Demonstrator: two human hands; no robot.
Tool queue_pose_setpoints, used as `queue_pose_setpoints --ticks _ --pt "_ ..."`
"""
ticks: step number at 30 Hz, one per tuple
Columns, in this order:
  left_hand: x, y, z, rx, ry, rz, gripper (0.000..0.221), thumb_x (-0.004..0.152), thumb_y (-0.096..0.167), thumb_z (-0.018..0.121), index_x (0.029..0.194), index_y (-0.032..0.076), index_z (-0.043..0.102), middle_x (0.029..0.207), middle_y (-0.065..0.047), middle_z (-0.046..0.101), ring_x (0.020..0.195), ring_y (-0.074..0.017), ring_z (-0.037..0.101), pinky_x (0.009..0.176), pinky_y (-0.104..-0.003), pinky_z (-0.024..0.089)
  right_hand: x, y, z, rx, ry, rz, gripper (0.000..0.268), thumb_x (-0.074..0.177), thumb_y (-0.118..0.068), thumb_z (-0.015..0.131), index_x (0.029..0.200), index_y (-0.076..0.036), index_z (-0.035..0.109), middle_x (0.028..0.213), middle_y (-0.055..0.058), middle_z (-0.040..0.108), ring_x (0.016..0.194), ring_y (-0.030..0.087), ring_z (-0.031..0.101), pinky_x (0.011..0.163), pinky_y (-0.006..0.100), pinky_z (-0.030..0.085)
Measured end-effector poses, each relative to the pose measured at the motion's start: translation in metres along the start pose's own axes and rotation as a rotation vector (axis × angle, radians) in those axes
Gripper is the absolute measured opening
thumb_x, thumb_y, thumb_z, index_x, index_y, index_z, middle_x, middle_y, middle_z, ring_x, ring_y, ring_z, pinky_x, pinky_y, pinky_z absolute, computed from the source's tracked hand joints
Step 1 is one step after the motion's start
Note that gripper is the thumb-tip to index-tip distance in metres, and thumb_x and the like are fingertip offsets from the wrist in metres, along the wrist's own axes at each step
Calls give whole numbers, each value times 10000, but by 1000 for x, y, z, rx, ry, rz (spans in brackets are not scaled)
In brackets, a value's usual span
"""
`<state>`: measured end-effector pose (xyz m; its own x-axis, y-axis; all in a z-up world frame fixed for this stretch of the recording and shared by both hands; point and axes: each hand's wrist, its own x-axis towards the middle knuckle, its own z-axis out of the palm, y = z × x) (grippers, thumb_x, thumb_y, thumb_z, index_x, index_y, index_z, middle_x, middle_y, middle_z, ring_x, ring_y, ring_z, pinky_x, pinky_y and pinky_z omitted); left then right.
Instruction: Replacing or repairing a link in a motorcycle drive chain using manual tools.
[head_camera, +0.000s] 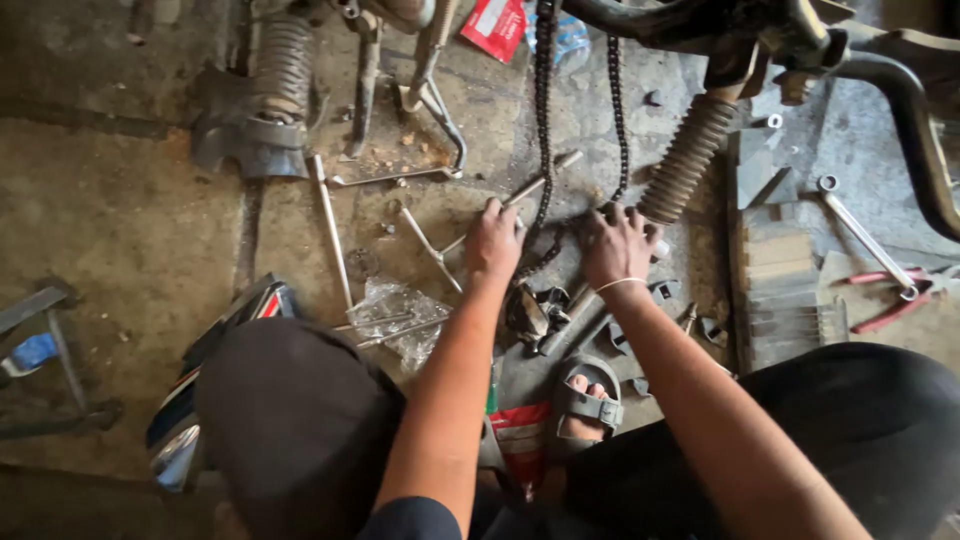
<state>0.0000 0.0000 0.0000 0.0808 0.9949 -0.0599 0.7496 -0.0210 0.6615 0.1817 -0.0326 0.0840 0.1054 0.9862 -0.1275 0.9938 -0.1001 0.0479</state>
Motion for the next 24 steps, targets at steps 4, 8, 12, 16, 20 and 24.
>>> queue_pose_setpoints --ticks 4,8,12,16,20,24 --pt "6 13 -11 -101 44 -22 245 888 342 750 958 108 728 949 -129 716 856 -331 681 710 -447 544 -7 -12 -1 9 -50 52 561 855 -305 725 1393 -202 604 1401 157 504 1350 404 417 1047 660 280" --pt "-5 44 -24 -327 -161 -254 256 963 372 625 988 135 719 865 -92 753 738 -277 736 645 -426 572 -15 -20 -7 97 -3 110 642 773 -266 740 1388 -176 579 1395 149 509 1322 381 430 1019 630 316" --pt "-6 61 5 -203 47 189 225 944 339 662 929 132 747 900 -110 765 784 -317 711 680 -437 567 -13 0 1 160 94 82 425 849 -264 728 1262 -183 667 1335 102 585 1209 360 536 960 619 353" --pt "16 82 14 -181 14 66 234 948 315 626 973 128 764 937 -114 781 742 -310 717 603 -433 555 -12 27 27 78 95 -10 345 920 -145 664 1225 -287 743 1252 20 641 1180 294 604 1033 586 368" --pt "31 72 52 134 -400 -74 261 1034 206 543 928 101 757 894 -150 750 748 -262 732 634 -403 570 -13 11 5 124 92 -51 280 857 -177 697 1123 -238 759 1233 81 650 1140 331 605 993 619 351" --pt "37 64 55 317 -438 -97 290 1057 120 517 893 59 749 864 -165 722 677 -236 702 537 -367 599 -10 14 14 121 135 -35 349 747 -221 740 1093 -254 770 1210 132 658 1128 384 579 922 645 324"
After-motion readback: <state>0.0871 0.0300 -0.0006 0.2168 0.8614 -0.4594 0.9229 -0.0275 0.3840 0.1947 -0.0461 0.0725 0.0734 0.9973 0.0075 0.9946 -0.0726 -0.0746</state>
